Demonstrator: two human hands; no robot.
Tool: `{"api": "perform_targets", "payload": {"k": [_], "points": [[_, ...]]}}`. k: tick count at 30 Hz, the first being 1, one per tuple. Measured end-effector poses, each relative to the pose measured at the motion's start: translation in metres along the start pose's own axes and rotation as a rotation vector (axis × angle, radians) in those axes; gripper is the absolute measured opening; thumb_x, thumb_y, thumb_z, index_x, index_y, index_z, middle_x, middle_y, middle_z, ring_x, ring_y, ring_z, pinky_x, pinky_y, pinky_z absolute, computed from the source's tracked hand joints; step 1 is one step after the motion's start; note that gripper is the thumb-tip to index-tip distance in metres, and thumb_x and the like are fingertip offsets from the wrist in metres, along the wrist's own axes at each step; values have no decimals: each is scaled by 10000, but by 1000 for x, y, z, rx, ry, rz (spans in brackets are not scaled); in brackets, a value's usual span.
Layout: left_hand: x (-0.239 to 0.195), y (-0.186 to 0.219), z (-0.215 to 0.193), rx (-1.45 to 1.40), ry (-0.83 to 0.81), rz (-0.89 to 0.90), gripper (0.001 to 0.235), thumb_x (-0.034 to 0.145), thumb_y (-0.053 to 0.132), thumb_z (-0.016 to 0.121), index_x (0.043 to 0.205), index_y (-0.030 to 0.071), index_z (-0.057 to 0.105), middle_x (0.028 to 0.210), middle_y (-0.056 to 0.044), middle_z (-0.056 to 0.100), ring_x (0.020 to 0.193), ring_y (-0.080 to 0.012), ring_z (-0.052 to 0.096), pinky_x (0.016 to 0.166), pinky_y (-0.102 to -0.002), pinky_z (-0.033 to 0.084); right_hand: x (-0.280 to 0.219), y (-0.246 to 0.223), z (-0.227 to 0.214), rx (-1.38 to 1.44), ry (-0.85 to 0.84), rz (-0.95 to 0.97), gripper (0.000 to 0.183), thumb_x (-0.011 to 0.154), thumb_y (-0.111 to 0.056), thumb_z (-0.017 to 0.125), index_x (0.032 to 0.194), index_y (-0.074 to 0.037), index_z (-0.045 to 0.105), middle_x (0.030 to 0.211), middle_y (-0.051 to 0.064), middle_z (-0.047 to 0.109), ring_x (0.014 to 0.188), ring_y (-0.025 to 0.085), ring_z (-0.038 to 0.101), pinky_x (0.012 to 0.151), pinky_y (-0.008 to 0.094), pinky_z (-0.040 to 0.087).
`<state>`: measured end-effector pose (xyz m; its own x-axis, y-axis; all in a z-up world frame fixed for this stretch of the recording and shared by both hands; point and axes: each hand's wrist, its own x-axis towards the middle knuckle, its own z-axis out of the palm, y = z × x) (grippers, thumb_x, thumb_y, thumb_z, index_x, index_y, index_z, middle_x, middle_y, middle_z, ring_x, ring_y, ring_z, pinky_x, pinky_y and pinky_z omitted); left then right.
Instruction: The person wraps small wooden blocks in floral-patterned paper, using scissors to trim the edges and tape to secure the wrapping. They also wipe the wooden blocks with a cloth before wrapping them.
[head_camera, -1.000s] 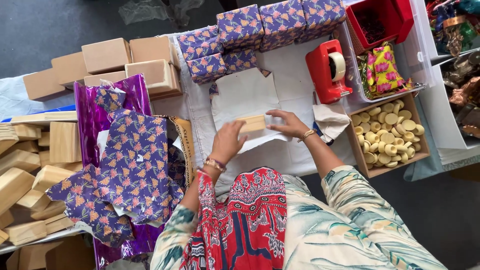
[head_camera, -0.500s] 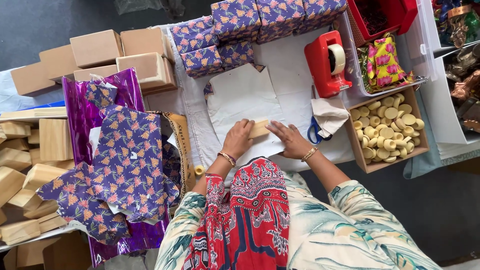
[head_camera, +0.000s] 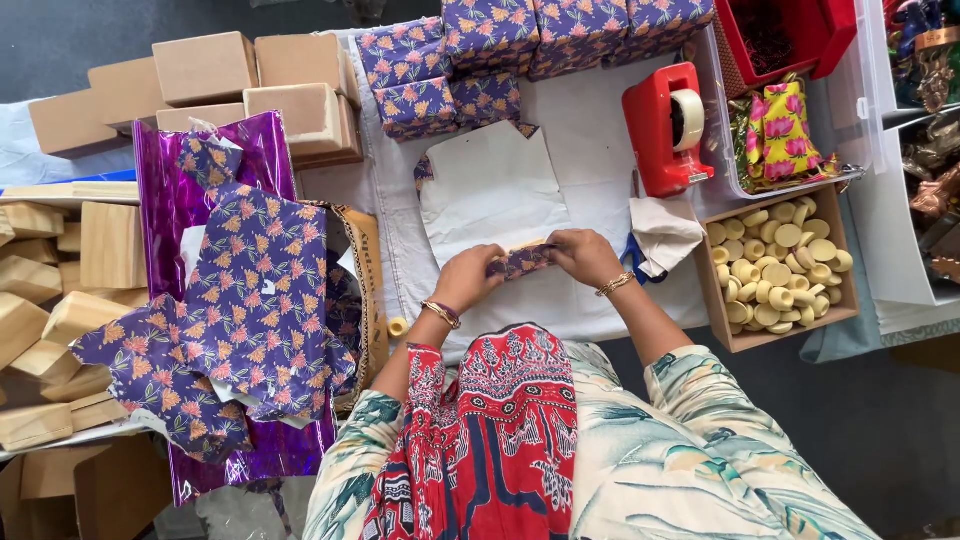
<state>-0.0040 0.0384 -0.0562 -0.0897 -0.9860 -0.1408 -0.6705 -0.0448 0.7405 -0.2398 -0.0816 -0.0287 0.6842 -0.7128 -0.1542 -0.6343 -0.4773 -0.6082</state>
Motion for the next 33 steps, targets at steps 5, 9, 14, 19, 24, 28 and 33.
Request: {"api": "perform_targets", "payload": {"k": [5,9,14,19,24,28,33], "points": [[11,-29,11,-71,-28,-270,240,843,294,812,1050,174,785,945,-100,774,910,-268,749,819,-393,580,10,13,6,52,-66,117,228,868,-305,765,964,-100,743,851,111,743,768,298,706,696,401,545],[11,-27,3,-250,71,-236,220,825,249,811,1012,141,770,935,-61,802,835,-225,786,762,-368,598,14,26,17,88,-45,110,254,880,-331,761,953,-89,739,819,103,740,737,266,705,693,380,542],[-3,-31,5,-181,167,-295,519,724,267,860,1193,120,693,946,-104,764,872,-256,743,788,-377,584,15,29,21,117,-120,256,265,921,-356,731,968,-97,759,797,88,747,665,227,670,672,362,525],[-35,49,-18,358,478,246,403,905,209,810,1259,116,641,1123,-87,735,1041,-252,714,899,-391,576,14,39,26,201,-129,251,267,918,-347,721,974,-87,753,808,76,761,680,185,682,676,342,537],[-39,11,-5,222,736,22,721,660,389,802,1223,-18,609,1075,-187,704,992,-315,675,856,-470,534,17,38,22,266,-160,290,262,905,-341,728,956,-86,755,818,51,777,707,136,712,695,318,543],[-47,-29,5,-644,391,-726,445,909,178,719,1334,82,629,950,-213,719,866,-326,713,796,-445,557,18,38,23,275,-156,296,270,898,-343,749,938,-77,766,812,69,762,706,152,689,685,322,544],[-36,5,21,261,467,91,317,902,46,685,1217,26,663,1129,-154,700,1084,-310,662,970,-432,528,19,47,27,215,-139,279,277,873,-334,786,957,-70,772,797,79,740,705,162,668,688,333,523]]}}
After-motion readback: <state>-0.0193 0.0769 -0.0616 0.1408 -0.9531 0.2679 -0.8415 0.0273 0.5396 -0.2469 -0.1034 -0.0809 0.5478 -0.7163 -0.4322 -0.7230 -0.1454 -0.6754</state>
